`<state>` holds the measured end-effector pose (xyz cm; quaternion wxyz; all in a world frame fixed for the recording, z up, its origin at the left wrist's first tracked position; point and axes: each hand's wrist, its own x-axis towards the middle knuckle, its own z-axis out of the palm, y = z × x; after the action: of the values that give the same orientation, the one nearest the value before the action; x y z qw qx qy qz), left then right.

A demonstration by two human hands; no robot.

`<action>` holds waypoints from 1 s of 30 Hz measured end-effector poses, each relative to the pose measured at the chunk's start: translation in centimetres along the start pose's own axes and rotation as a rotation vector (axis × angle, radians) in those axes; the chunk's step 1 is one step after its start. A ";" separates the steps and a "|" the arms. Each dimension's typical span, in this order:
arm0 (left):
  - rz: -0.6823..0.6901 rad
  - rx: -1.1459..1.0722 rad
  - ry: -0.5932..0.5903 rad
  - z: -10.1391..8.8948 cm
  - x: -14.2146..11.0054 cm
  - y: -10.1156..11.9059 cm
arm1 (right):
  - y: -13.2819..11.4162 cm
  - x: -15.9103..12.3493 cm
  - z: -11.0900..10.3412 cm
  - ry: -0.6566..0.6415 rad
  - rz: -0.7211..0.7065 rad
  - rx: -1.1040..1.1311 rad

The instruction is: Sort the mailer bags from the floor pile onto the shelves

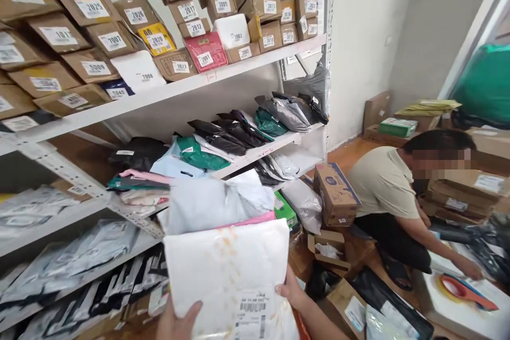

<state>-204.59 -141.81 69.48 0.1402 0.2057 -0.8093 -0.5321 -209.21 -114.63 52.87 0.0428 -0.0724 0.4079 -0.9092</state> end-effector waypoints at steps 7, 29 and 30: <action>0.166 -0.136 -0.708 15.6 16.8 0.3 | -1.3 4.5 -7.2 0.712 0.042 -0.328; -0.066 -0.060 -1.013 79.8 43.7 8.7 | -22.6 42.3 -46.1 0.922 0.178 -0.319; -0.089 -0.054 -0.991 81.0 44.9 9.2 | -23.8 44.8 -47.4 0.893 0.150 -0.324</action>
<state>-281.68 -95.18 46.31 -0.2788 -0.0412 -0.7550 -0.5920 -261.76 -70.10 43.89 -0.0831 0.3489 0.5268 -0.7706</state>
